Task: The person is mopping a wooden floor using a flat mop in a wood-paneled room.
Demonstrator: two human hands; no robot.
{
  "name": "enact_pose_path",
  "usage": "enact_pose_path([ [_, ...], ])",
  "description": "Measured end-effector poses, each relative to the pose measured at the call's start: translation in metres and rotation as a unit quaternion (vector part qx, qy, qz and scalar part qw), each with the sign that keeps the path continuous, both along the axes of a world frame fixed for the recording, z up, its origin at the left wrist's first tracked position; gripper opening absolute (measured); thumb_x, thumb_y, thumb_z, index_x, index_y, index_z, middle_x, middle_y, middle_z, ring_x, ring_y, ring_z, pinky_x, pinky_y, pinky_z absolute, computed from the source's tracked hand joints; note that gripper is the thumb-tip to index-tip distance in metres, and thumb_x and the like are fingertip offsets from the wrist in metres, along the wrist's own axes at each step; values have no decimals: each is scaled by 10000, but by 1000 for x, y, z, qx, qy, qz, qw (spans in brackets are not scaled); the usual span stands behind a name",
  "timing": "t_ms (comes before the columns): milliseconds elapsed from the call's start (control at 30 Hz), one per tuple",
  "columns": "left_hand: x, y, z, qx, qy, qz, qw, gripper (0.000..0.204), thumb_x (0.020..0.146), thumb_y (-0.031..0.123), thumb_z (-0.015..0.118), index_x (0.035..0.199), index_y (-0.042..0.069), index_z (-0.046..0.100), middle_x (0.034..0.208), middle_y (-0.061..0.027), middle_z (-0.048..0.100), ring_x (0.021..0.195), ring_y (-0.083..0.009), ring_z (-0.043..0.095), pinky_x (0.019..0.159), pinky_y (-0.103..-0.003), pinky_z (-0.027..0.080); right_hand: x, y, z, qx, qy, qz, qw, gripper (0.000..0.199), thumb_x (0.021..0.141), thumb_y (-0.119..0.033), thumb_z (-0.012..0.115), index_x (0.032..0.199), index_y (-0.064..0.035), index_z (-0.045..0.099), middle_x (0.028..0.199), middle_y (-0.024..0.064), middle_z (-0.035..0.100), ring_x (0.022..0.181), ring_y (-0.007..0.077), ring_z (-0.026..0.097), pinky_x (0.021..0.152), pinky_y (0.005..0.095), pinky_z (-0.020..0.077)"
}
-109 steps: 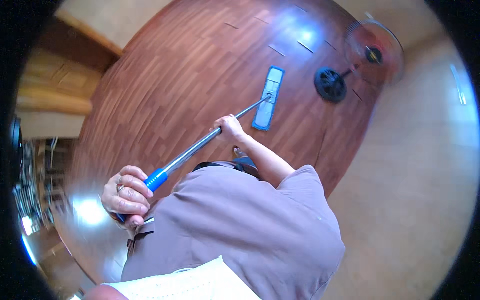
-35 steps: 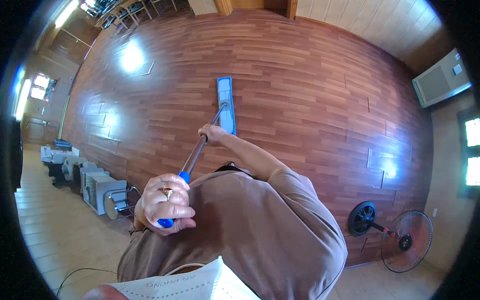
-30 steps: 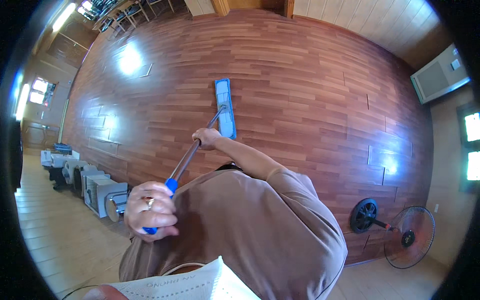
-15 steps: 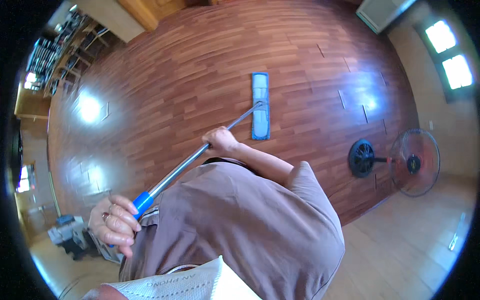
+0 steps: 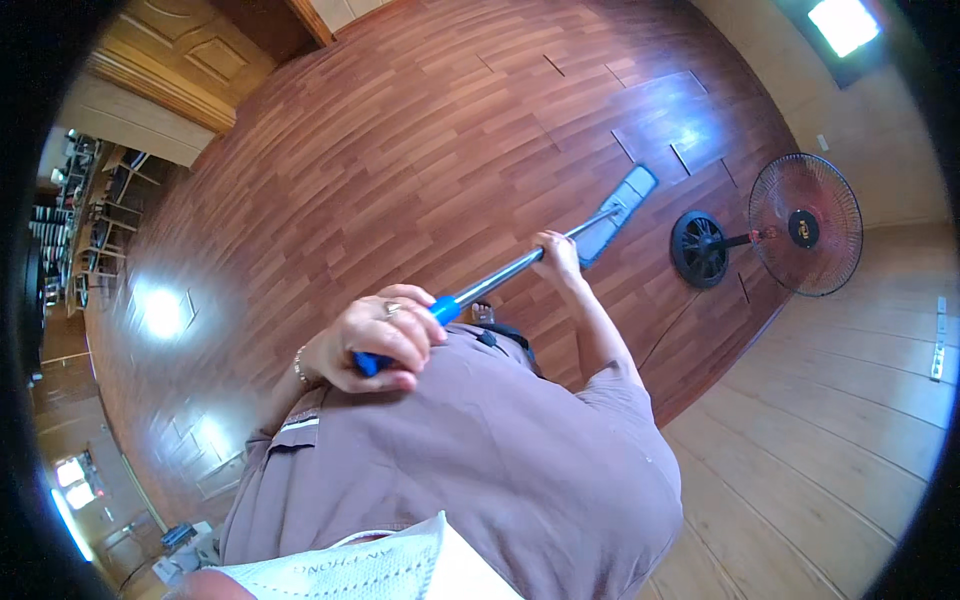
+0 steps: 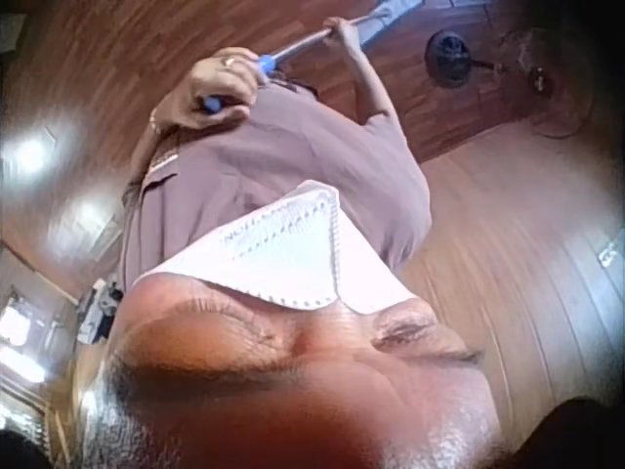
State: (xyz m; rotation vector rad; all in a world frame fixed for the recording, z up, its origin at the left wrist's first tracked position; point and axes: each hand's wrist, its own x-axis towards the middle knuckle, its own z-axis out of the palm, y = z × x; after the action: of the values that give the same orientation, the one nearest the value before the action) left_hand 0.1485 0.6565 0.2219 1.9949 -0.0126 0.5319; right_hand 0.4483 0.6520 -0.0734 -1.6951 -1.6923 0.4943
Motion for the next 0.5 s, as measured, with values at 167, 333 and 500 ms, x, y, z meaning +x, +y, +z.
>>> enact_pose_path([
  [167,17,0,-43,-90,-19,45,995,77,788,53,717,799,68,642,797,-40,643,921,-242,615,931,-417,392,44,-3,-51,-10,-46,-15,999,238,579,-145,705,800,-111,623,821,71,627,888,299,614,718,443,480],
  [333,-9,-5,-28,-80,-7,62,995,68,795,62,716,805,66,649,797,-48,646,927,-226,625,955,-417,376,18,-1,-41,-10,-63,17,998,177,602,-132,703,754,-124,614,778,87,632,797,323,624,657,433,488],
  [500,-45,-22,46,7,-32,105,994,98,750,41,716,772,71,626,757,-36,659,839,-205,668,907,-408,424,-49,6,8,67,-12,63,996,107,637,-150,686,733,-131,643,759,73,651,750,291,651,647,383,518],
])
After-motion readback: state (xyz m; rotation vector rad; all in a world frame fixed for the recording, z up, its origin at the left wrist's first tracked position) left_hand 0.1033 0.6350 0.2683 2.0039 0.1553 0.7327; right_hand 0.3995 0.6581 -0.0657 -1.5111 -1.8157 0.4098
